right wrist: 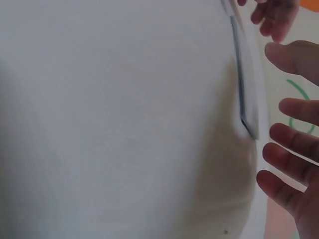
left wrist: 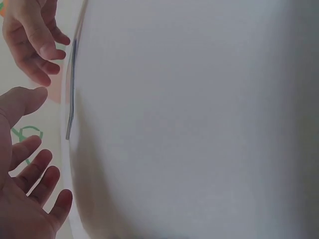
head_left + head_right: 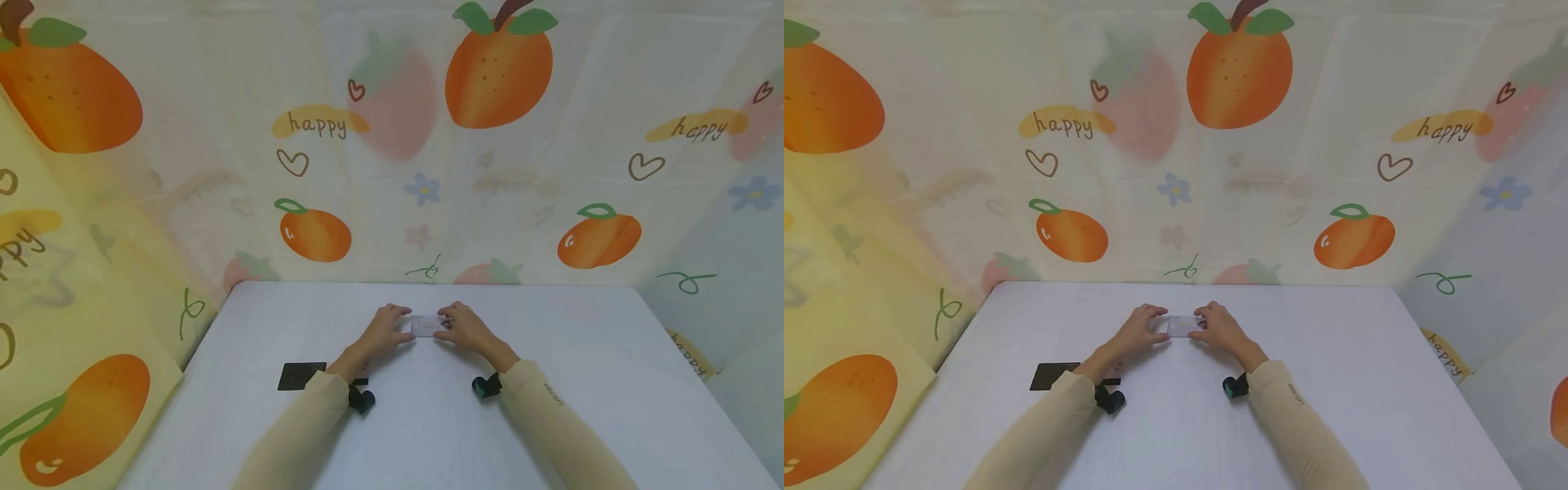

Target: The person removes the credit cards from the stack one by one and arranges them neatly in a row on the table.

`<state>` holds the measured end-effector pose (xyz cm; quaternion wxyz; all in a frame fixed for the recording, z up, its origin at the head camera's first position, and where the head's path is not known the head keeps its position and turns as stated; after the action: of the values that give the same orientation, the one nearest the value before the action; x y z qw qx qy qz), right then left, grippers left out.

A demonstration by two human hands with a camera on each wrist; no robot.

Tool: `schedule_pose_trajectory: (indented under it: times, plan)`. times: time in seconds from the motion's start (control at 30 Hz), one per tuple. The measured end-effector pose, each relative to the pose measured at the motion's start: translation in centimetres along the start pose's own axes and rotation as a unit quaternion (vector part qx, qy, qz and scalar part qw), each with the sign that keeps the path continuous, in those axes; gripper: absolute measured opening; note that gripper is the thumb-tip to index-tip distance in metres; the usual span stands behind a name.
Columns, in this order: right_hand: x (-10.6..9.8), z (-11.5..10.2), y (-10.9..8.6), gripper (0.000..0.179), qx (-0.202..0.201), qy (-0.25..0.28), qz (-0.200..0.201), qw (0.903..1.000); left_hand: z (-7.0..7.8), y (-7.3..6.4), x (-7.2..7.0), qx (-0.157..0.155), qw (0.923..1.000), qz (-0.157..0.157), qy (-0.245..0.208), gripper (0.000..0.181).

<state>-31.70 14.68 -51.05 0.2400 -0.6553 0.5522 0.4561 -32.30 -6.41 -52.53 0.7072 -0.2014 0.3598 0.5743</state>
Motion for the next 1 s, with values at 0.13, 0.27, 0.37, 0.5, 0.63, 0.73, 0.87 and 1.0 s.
schedule_pose_trajectory:
  times: [0.13,0.27,0.37,0.5,0.63,0.73,0.87,1.0]
  plan:
    - [-1.1,0.3,0.2,0.056,0.020,0.021,-0.013,0.9995,0.6,0.7,0.1,-0.004,0.9997,-0.013,0.018,0.060]
    - [-1.7,0.4,0.4,0.057,0.025,0.028,-0.030,0.9989,1.1,1.3,0.1,-0.009,0.9986,-0.024,0.046,0.061]
    - [-1.6,0.5,0.5,0.058,0.021,0.018,-0.040,0.9988,1.4,1.7,0.3,0.005,0.9976,-0.034,0.060,0.061]
    - [-1.0,0.9,0.4,0.057,0.013,0.010,-0.043,0.9989,0.9,1.9,1.0,0.026,0.9958,-0.045,0.075,0.063]
    - [-0.6,0.9,0.6,0.057,-0.007,-0.001,-0.039,0.9992,0.3,2.0,1.6,0.030,0.9949,-0.046,0.084,0.064]
    - [-0.6,0.8,0.8,0.056,-0.016,-0.012,-0.039,0.9991,0.3,2.1,1.7,0.031,0.9943,-0.049,0.089,0.062]
    - [-0.5,0.7,1.1,0.054,-0.018,-0.033,-0.046,0.9982,0.4,2.3,1.6,0.033,0.9925,-0.057,0.103,0.060]
    - [-0.3,0.6,1.6,0.050,-0.012,-0.047,-0.065,0.9967,0.5,2.5,1.3,0.028,0.9911,-0.060,0.115,0.058]
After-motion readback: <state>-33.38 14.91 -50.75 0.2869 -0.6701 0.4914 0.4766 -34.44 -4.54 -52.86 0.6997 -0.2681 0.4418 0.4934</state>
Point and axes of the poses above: each hand's wrist, its own y-axis towards the middle knuckle, its own x-axis out of the palm, z = x × y, the point moved 2 cm from there along y, towards the middle knuckle, and after that the axes turned 11 degrees about z, right-handed, at the moved point
